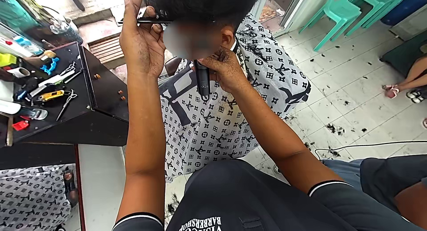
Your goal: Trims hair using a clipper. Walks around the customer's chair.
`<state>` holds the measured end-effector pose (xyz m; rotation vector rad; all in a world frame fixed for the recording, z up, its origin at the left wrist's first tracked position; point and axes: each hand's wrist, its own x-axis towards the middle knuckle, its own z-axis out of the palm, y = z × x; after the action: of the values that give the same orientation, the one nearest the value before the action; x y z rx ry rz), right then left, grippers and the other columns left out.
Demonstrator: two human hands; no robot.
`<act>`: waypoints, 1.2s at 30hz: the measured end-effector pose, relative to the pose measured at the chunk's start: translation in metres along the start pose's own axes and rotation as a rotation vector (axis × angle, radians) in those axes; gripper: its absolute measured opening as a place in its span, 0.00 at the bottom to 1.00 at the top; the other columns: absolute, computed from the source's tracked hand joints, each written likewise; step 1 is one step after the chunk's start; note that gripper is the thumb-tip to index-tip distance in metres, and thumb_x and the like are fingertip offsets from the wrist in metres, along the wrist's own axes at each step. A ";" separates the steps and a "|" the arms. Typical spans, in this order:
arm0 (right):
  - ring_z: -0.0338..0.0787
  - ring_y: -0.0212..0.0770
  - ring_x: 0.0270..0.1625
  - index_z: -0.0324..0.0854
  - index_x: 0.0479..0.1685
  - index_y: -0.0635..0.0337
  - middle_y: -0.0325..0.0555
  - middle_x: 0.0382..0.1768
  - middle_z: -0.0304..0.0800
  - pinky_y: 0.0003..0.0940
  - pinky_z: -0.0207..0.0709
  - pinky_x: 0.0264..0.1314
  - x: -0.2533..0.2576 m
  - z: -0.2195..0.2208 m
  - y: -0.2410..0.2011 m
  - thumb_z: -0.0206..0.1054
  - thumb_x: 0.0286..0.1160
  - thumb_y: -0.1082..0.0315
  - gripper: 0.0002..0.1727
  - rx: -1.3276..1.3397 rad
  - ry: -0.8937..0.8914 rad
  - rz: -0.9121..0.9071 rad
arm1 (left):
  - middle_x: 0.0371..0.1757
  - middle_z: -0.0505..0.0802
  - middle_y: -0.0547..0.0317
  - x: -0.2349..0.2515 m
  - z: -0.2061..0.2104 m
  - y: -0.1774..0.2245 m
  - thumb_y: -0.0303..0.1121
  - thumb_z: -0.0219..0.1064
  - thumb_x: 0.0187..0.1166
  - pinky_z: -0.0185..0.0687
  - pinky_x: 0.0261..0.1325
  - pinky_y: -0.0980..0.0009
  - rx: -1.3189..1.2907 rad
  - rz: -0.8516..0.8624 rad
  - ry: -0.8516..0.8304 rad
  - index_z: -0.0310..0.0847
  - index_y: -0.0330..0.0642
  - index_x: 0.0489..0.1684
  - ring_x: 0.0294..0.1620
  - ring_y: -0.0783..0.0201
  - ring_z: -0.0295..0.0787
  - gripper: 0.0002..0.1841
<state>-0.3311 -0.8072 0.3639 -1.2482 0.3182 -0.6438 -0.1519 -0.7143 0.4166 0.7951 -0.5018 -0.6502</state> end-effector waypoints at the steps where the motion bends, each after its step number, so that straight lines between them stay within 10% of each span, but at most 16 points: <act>1: 0.95 0.47 0.46 0.74 0.64 0.68 0.53 0.46 0.91 0.43 0.93 0.43 -0.001 -0.002 0.002 0.70 0.79 0.71 0.19 0.011 -0.004 0.012 | 0.39 0.87 0.60 -0.001 0.000 0.000 0.43 0.41 0.97 0.82 0.38 0.75 -0.002 0.000 -0.004 0.75 0.48 0.53 0.33 0.68 0.84 0.17; 13: 0.96 0.44 0.48 0.73 0.70 0.64 0.53 0.52 0.93 0.37 0.93 0.44 -0.086 -0.043 0.025 0.74 0.73 0.64 0.28 0.059 -0.147 0.125 | 0.36 0.87 0.63 -0.031 0.006 -0.020 0.42 0.44 0.97 0.86 0.39 0.74 0.136 0.100 0.085 0.69 0.47 0.67 0.32 0.68 0.86 0.15; 19: 0.96 0.46 0.47 0.79 0.65 0.59 0.54 0.54 0.93 0.39 0.92 0.45 -0.115 -0.062 0.034 0.75 0.74 0.51 0.27 0.262 -0.215 0.206 | 0.34 0.86 0.66 -0.036 0.009 -0.033 0.42 0.48 0.96 0.86 0.38 0.74 0.077 0.128 0.163 0.72 0.52 0.57 0.31 0.70 0.85 0.10; 23: 0.94 0.40 0.28 0.63 0.77 0.46 0.49 0.50 0.95 0.33 0.89 0.27 -0.134 -0.057 0.041 0.63 0.80 0.38 0.34 0.306 -0.347 0.312 | 0.33 0.84 0.69 -0.053 -0.004 -0.052 0.43 0.50 0.94 0.84 0.39 0.74 0.153 0.073 0.231 0.70 0.53 0.59 0.29 0.72 0.82 0.09; 27: 0.83 0.29 0.21 0.60 0.80 0.58 0.42 0.44 0.92 0.24 0.78 0.21 -0.152 -0.048 0.058 0.48 0.92 0.49 0.28 0.093 -0.444 0.396 | 0.17 0.75 0.80 -0.100 -0.048 -0.061 0.44 0.52 0.92 0.77 0.30 0.81 0.073 0.033 0.340 0.79 0.64 0.36 0.17 0.79 0.71 0.13; 36: 0.89 0.34 0.31 0.69 0.72 0.58 0.46 0.52 0.91 0.26 0.82 0.25 -0.180 0.054 0.117 0.46 0.92 0.57 0.21 0.279 -0.254 0.731 | 0.13 0.75 0.80 -0.287 -0.230 -0.014 0.44 0.37 0.96 0.74 0.21 0.81 0.124 -0.048 0.870 0.77 0.57 0.41 0.12 0.80 0.71 0.20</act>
<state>-0.4102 -0.6355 0.2487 -0.8447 0.4229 0.0991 -0.2117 -0.4098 0.2183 1.1152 0.2752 -0.2652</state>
